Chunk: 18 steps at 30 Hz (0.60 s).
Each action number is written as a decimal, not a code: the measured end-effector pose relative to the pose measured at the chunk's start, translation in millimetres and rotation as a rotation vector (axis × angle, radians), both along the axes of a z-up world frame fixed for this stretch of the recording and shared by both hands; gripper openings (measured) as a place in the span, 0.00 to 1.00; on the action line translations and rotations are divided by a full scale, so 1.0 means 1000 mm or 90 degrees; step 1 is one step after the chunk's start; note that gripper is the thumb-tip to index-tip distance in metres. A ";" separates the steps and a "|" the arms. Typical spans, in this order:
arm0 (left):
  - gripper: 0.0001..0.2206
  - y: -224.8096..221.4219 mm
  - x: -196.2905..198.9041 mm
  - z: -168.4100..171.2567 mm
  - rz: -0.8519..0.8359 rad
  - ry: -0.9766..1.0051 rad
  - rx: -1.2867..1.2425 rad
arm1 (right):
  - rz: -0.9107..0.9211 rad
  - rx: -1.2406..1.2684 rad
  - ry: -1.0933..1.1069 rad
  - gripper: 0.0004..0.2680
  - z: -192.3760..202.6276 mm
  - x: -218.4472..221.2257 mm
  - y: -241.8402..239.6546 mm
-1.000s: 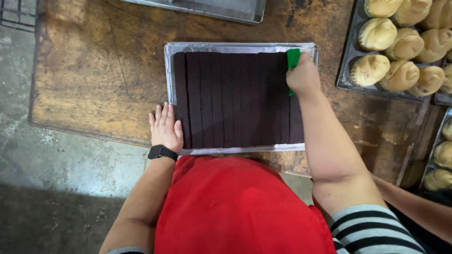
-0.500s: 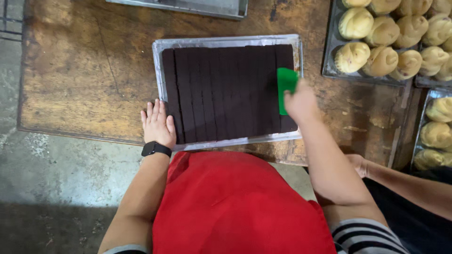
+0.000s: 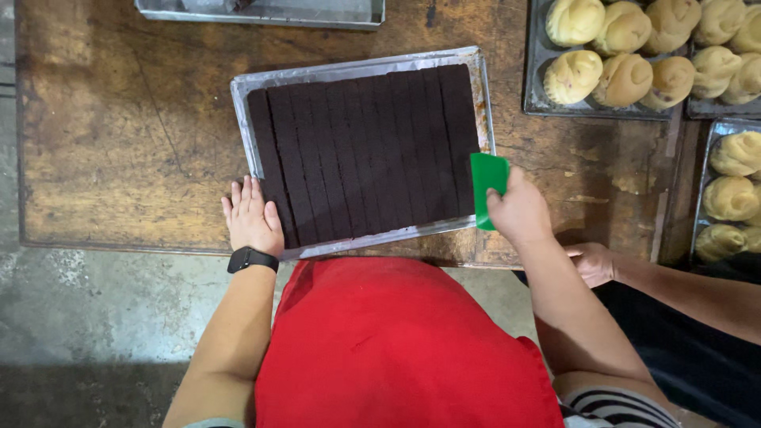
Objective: The person cuts a sheet of brownies into smaller rectangles using a green plastic scraper on a metal tray.
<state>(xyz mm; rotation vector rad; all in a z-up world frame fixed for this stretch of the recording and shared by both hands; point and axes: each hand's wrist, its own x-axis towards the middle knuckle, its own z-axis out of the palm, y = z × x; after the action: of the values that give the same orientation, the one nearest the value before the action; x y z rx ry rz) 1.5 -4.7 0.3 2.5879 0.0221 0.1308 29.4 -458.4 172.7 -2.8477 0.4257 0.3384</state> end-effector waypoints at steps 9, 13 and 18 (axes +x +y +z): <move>0.26 0.001 0.000 -0.003 -0.003 0.001 0.013 | -0.008 -0.018 0.078 0.14 0.004 0.012 0.014; 0.26 0.001 -0.001 0.000 -0.001 0.011 0.009 | -0.019 -0.025 0.091 0.14 0.006 0.014 0.016; 0.26 0.000 0.000 0.003 -0.003 0.009 0.005 | -0.038 -0.049 0.145 0.14 0.011 0.021 0.027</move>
<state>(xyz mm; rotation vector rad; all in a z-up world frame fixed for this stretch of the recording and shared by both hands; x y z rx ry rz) 1.7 -4.5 3.1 2.5960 0.0211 0.1115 50.3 -431.9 183.6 -2.8739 0.5779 0.6518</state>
